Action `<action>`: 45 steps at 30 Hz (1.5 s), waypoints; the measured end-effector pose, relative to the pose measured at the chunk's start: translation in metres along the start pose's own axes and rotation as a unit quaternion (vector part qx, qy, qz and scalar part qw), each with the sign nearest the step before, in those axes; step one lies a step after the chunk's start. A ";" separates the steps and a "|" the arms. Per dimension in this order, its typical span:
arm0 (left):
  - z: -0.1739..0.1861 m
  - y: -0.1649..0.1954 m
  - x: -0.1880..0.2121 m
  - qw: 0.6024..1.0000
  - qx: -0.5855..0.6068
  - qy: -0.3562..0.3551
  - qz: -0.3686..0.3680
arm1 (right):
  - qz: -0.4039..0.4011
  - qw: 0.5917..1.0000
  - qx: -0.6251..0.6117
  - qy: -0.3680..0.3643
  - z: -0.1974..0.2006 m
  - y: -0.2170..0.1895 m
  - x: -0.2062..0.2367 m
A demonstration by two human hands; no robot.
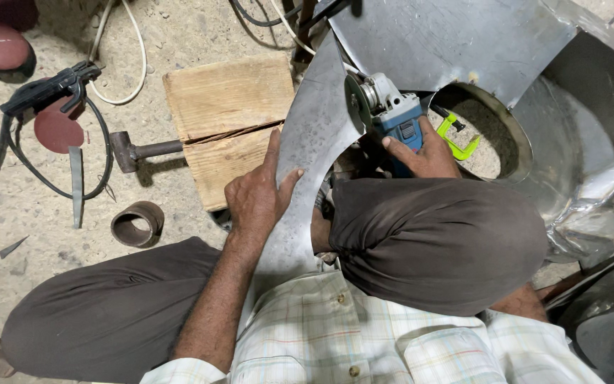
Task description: The person marks a metal sheet with a pencil, then uses an angle grinder to cut along the marked line. They repeatedly fit the cut piece into a circular opening in a larger metal assembly, hammer it into shape, and continue cutting and fitting until the piece aligns.
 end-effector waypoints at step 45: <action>0.004 0.003 -0.002 1.000 0.009 0.008 -0.008 | 0.038 0.999 -0.025 0.016 0.006 -0.012 -0.009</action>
Point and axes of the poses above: each hand's wrist, its own x-axis away from the middle knuckle, its own z-axis out of the back of the hand, y = z × x, the point moved 9 cm from there along -x, towards the middle knuckle, and after that the axes turned 3 degrees about -y, right-handed, at the moved point
